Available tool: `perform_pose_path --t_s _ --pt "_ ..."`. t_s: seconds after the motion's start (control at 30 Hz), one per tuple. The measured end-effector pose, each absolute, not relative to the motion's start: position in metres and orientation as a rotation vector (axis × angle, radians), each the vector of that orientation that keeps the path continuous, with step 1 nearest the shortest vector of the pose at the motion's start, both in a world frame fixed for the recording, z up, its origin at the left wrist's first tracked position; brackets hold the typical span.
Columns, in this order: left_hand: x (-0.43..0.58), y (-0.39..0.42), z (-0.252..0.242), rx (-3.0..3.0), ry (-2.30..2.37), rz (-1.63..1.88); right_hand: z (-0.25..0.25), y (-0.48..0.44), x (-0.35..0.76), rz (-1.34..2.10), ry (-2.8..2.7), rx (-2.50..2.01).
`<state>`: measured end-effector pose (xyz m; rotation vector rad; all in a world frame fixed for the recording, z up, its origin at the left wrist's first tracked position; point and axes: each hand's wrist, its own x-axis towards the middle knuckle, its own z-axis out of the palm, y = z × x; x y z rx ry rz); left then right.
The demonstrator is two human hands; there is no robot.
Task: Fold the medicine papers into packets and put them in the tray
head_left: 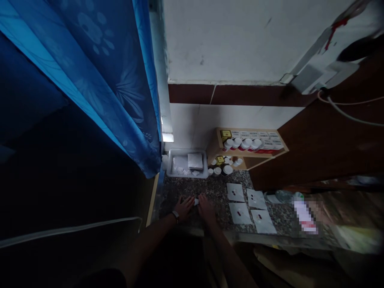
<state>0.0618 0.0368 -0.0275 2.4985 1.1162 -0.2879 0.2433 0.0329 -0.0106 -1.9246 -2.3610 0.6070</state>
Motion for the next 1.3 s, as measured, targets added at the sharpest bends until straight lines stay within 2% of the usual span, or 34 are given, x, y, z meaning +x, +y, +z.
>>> perform_pose_path --t_s 0.13,0.6,0.8,0.9,1.17,1.3 --pt "0.065 0.035 -0.020 2.460 1.137 -0.258 -0.013 0.012 0.235 0.592 -2.551 -1.927" --pt "0.055 0.031 0.012 2.257 1.130 -0.077 -0.009 0.020 0.234 0.634 -2.561 -1.872" --pt "0.050 0.022 -0.005 2.058 1.585 0.309 -0.020 0.029 0.242 0.594 -2.299 -1.883" --pt "0.040 0.015 -0.016 1.989 1.636 0.453 -0.019 0.035 0.238 0.586 -2.347 -1.751" --pt "0.024 0.019 0.010 1.833 1.794 0.340 -0.002 0.054 0.225 0.545 -2.488 -1.638" --pt "0.015 0.022 0.018 1.811 1.818 0.324 0.022 0.093 0.217 0.481 -2.399 -1.490"
